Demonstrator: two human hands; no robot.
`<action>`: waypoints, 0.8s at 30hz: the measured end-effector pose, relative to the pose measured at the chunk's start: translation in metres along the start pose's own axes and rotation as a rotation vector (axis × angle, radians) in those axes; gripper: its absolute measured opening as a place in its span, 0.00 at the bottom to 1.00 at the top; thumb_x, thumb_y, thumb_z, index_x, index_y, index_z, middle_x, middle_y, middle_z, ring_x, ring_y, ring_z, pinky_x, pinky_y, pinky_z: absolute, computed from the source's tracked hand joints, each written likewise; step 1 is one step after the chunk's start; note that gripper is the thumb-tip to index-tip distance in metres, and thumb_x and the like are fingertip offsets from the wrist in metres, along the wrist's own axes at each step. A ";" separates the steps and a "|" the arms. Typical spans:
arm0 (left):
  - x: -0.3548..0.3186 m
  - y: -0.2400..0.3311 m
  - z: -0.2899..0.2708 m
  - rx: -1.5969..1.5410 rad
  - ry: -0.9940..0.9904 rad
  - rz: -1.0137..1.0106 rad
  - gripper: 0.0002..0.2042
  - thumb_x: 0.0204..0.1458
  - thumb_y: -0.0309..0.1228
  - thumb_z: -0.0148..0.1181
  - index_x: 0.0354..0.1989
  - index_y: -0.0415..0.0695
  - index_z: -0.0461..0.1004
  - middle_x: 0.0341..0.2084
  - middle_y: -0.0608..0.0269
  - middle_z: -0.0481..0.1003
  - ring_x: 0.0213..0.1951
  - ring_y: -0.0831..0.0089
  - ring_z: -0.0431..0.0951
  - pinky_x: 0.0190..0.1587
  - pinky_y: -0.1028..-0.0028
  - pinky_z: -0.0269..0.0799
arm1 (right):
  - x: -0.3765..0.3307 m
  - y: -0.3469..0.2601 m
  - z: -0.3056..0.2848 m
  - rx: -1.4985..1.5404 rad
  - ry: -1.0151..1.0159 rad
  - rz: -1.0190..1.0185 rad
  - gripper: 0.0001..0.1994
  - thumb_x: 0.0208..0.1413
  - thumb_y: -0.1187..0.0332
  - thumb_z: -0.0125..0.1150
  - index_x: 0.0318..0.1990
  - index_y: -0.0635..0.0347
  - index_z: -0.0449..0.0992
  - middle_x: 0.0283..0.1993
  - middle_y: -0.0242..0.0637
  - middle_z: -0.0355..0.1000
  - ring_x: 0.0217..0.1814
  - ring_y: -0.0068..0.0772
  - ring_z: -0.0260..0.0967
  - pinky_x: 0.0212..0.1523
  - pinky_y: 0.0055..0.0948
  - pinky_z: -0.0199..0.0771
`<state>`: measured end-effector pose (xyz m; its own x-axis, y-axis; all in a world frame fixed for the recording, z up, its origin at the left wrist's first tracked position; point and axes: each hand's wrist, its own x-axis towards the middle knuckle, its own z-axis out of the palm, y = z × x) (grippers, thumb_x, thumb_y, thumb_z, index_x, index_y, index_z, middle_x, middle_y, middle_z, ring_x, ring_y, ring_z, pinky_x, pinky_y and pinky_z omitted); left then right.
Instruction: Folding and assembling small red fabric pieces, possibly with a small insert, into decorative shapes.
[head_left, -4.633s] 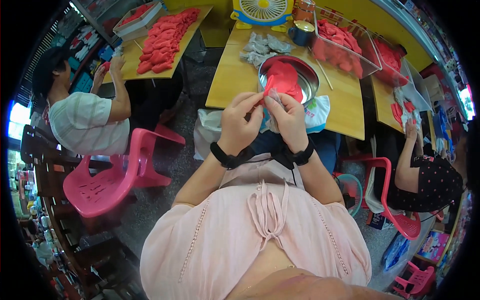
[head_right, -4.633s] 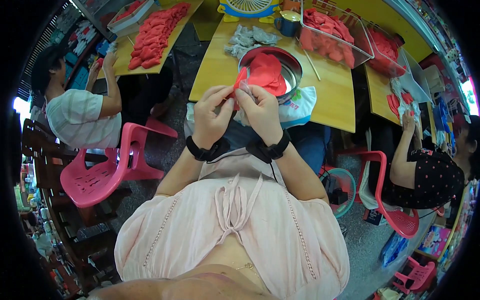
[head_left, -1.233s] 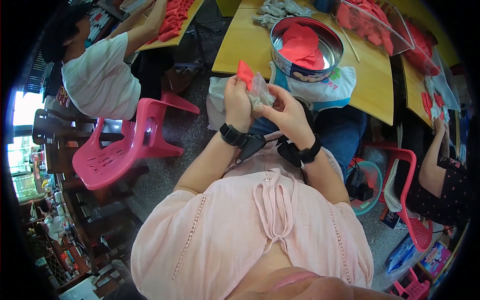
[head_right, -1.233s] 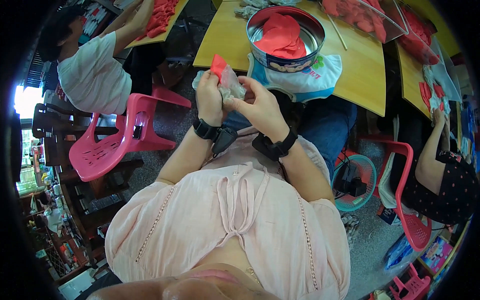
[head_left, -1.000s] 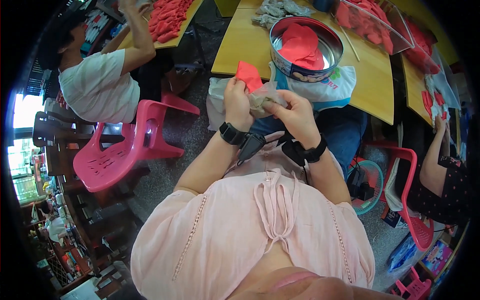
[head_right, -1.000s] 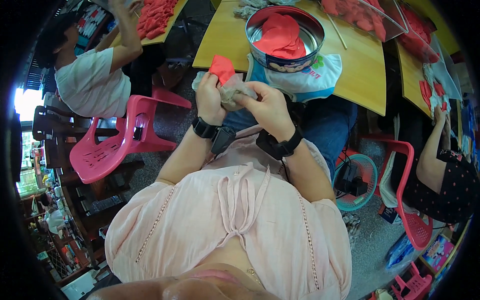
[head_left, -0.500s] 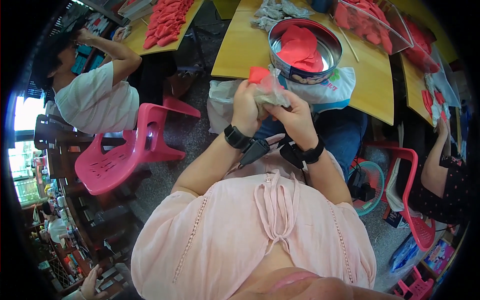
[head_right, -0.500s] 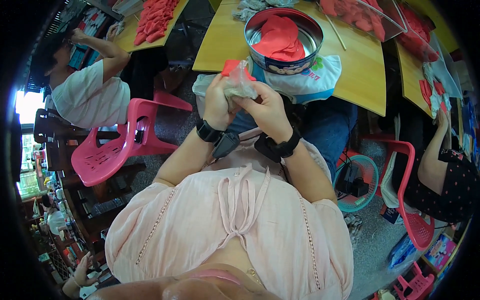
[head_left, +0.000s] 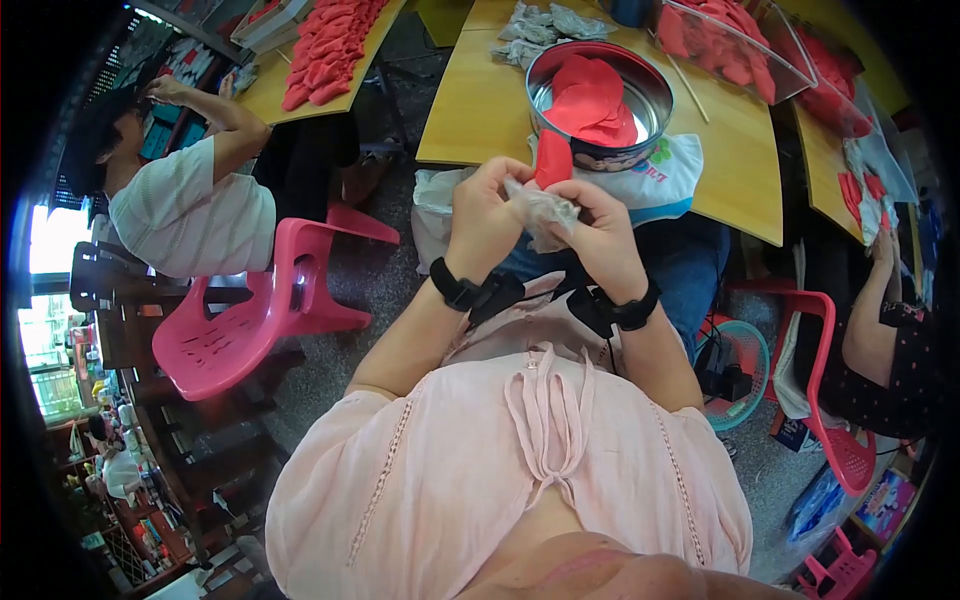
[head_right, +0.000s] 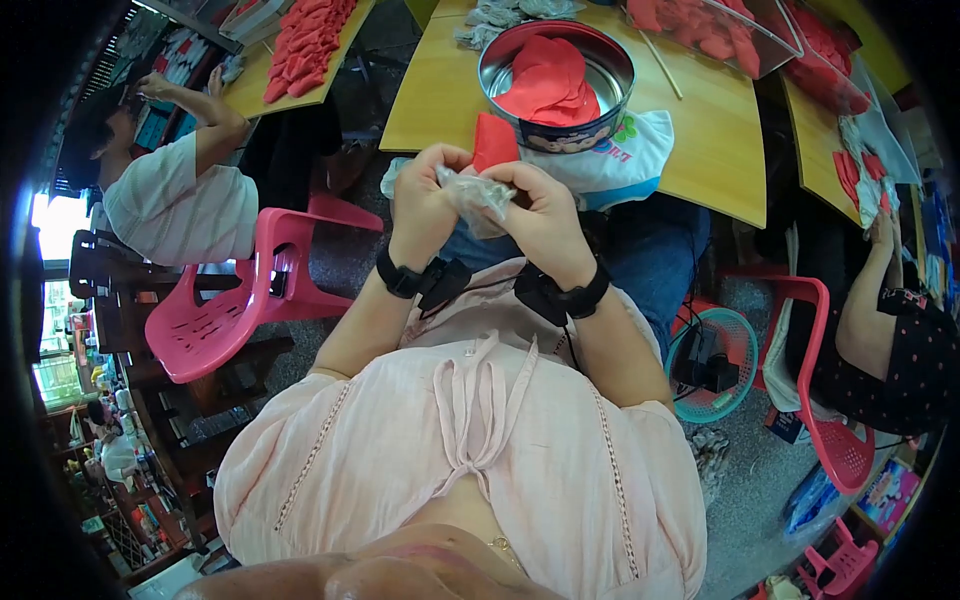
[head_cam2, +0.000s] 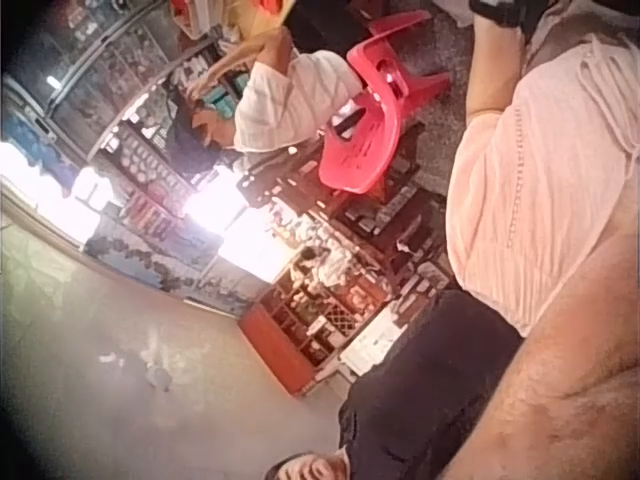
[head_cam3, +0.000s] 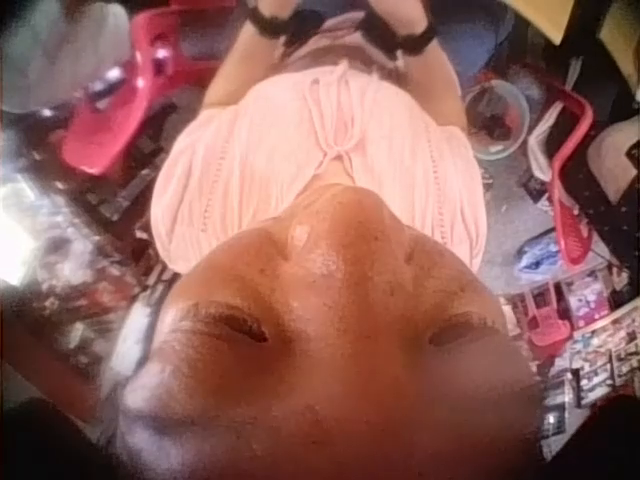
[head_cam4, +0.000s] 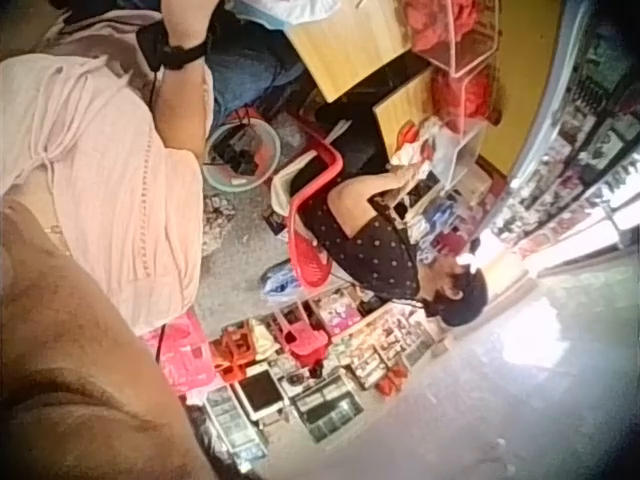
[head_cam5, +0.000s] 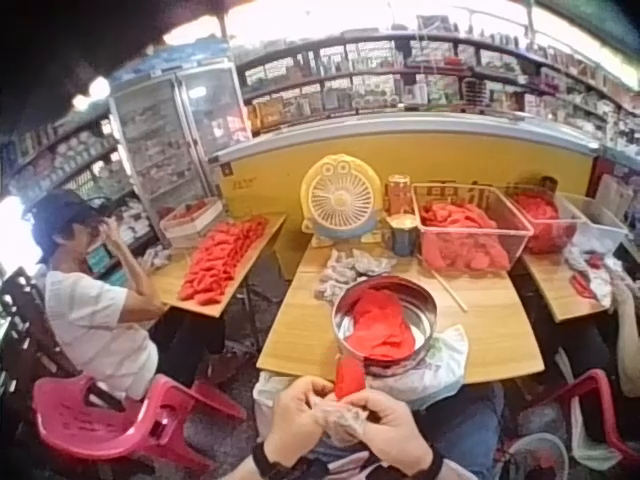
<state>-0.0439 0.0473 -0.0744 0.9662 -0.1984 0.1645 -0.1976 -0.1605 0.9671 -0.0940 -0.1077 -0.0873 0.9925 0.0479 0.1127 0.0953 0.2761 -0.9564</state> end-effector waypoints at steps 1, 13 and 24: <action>-0.001 0.003 -0.001 0.141 -0.007 0.108 0.06 0.50 0.23 0.60 0.35 0.36 0.74 0.29 0.60 0.79 0.31 0.76 0.77 0.34 0.77 0.72 | 0.001 0.000 0.000 -0.001 0.003 -0.001 0.12 0.53 0.76 0.64 0.45 0.63 0.74 0.37 0.26 0.71 0.37 0.15 0.67 0.38 0.16 0.69; -0.011 0.015 -0.002 -0.043 -0.159 0.049 0.08 0.54 0.21 0.55 0.41 0.35 0.74 0.29 0.62 0.78 0.31 0.79 0.77 0.34 0.78 0.73 | 0.006 -0.006 -0.009 -0.125 0.042 -0.072 0.13 0.52 0.73 0.66 0.44 0.63 0.74 0.36 0.28 0.72 0.35 0.14 0.66 0.37 0.18 0.69; -0.009 0.000 0.003 0.010 -0.208 0.063 0.06 0.59 0.28 0.53 0.36 0.36 0.71 0.28 0.63 0.73 0.30 0.77 0.71 0.32 0.76 0.68 | 0.005 0.004 -0.010 -0.371 0.277 -0.124 0.09 0.49 0.73 0.64 0.38 0.64 0.75 0.28 0.29 0.72 0.28 0.17 0.66 0.29 0.21 0.68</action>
<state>-0.0530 0.0456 -0.0763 0.8971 -0.4036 0.1796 -0.2590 -0.1511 0.9540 -0.0880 -0.1157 -0.0934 0.9502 -0.2349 0.2046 0.1857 -0.1002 -0.9775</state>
